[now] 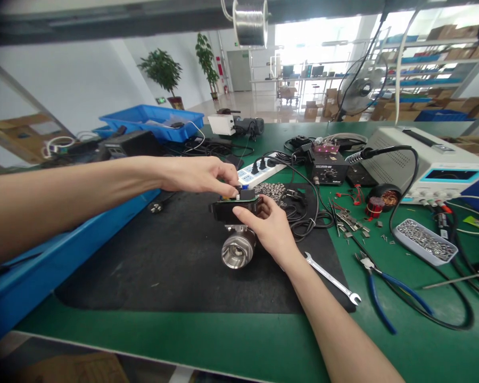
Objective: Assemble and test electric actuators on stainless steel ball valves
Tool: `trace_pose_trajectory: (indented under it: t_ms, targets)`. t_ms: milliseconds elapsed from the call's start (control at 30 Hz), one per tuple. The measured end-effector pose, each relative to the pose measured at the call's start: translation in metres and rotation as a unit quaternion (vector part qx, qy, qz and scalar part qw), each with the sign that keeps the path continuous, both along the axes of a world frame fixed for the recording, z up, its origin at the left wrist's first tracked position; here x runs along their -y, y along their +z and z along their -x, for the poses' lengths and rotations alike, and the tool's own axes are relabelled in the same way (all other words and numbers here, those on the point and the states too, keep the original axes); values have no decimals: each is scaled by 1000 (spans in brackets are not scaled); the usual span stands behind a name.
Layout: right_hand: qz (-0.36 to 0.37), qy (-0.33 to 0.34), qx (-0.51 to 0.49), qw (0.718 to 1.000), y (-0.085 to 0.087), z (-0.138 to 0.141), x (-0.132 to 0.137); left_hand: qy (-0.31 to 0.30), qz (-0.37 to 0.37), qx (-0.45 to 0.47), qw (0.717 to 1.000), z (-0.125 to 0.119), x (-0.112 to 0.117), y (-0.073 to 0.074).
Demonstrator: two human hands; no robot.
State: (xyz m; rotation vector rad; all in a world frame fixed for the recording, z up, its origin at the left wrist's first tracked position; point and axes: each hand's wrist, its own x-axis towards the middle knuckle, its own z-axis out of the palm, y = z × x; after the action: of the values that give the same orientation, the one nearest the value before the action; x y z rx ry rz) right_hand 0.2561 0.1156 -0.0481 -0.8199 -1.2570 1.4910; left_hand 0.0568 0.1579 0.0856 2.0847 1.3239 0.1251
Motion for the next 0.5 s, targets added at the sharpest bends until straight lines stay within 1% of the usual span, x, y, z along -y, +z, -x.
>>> trace_pose_trajectory:
  t_ms: [500]
  targets:
    - [-1, 4, 0, 1000, 0, 0, 0, -1, -6, 9, 1000, 1, 0, -1]
